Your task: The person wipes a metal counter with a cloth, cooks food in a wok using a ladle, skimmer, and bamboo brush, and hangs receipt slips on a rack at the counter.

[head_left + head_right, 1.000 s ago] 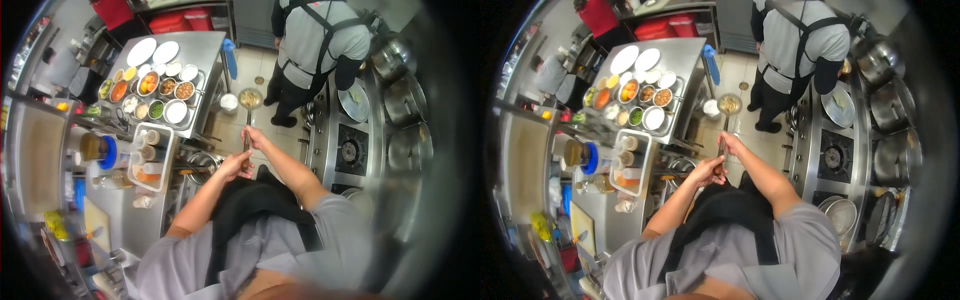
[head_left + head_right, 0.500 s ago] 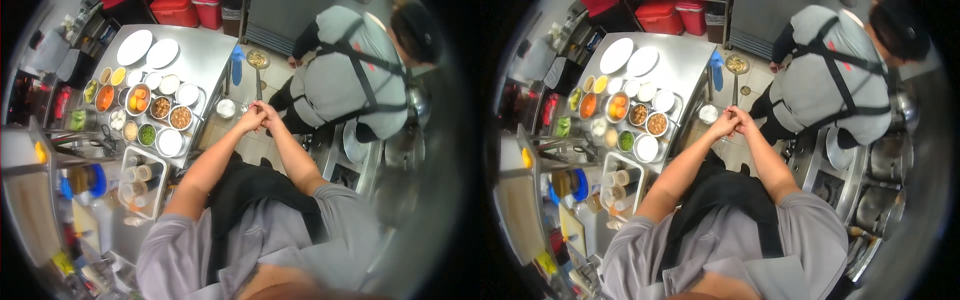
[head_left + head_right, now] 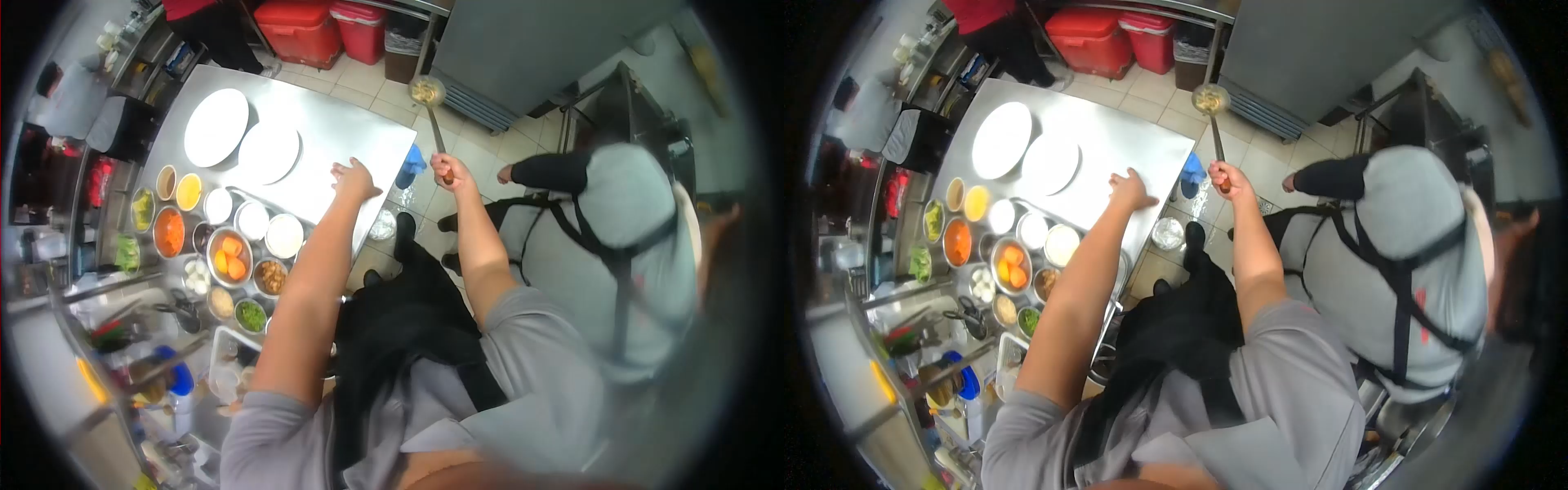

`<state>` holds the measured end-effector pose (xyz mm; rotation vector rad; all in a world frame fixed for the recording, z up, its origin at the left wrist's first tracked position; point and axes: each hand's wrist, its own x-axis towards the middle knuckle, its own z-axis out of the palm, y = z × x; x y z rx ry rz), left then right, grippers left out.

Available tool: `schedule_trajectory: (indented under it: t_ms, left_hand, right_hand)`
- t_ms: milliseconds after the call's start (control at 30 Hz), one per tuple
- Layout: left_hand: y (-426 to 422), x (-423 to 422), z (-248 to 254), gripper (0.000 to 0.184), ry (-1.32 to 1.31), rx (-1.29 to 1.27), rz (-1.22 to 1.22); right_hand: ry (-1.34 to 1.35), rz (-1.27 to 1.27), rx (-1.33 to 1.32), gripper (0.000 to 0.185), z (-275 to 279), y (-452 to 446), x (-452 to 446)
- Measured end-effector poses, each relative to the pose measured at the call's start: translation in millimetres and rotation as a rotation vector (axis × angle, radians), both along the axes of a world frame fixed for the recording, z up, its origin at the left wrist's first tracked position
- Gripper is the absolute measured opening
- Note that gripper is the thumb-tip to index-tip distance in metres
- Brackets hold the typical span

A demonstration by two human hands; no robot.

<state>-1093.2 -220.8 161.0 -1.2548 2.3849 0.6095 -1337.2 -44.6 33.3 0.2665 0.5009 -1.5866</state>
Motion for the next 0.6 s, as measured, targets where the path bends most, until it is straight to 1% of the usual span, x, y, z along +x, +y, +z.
schedule_trajectory:
  t_ms: [33, 100, 167, 233, 300, 367, 400, 467, 500, 567, 600]
  left_hand:
    - [-3.6, -2.5, -5.6, 0.121, 0.005, 0.016, -0.013]
    - [-2.8, -11.5, -8.3, 0.127, -0.033, 0.022, 0.017]
    - [-3.3, -11.1, -7.7, 0.125, 0.005, 0.060, 0.014]
    - [-4.0, -6.2, -7.0, 0.122, 0.074, 0.068, 0.010]
    - [-5.3, -10.0, -9.4, 0.119, 0.034, 0.067, 0.015]
    - [-10.3, -23.8, 1.8, 0.119, -0.014, 0.091, 0.057]
    - [-12.0, -27.6, 3.6, 0.120, -0.011, 0.124, 0.093]
    - [-11.3, -27.6, 0.5, 0.118, 0.003, 0.115, 0.107]
    - [-12.7, -28.6, 0.4, 0.117, 0.004, 0.112, 0.102]
    - [-13.1, -29.8, 0.0, 0.116, 0.001, 0.116, 0.114]
    - [-14.5, -30.7, -0.7, 0.115, 0.015, 0.115, 0.125]
  right_hand:
    - [-0.009, 0.008, 0.009, 0.008, -0.9, -20.8, -20.5]
    - [0.035, 0.045, 0.024, 0.010, -4.7, -67.5, -66.4]
    - [0.001, 0.069, 0.022, 0.007, -26.2, -120.9, -121.9]
    - [0.039, 0.090, -0.043, 0.006, -37.6, -177.0, -168.6]
    - [0.197, 0.103, 0.064, 0.009, -42.5, -237.9, -212.8]
    - [0.280, 0.112, 0.144, 0.011, -70.2, -295.5, -262.1]
    - [0.262, 0.122, 0.149, 0.011, -73.9, -322.0, -276.0]
    - [1.122, 0.318, 0.842, 0.020, -82.0, -368.3, -290.8]
    - [1.107, 0.328, 0.839, 0.020, -106.6, -377.3, -293.2]
    - [1.849, 0.119, 1.148, 0.032, -171.1, -386.9, -298.8]
    - [1.834, 0.230, 1.217, 0.039, -194.2, -386.4, -302.2]
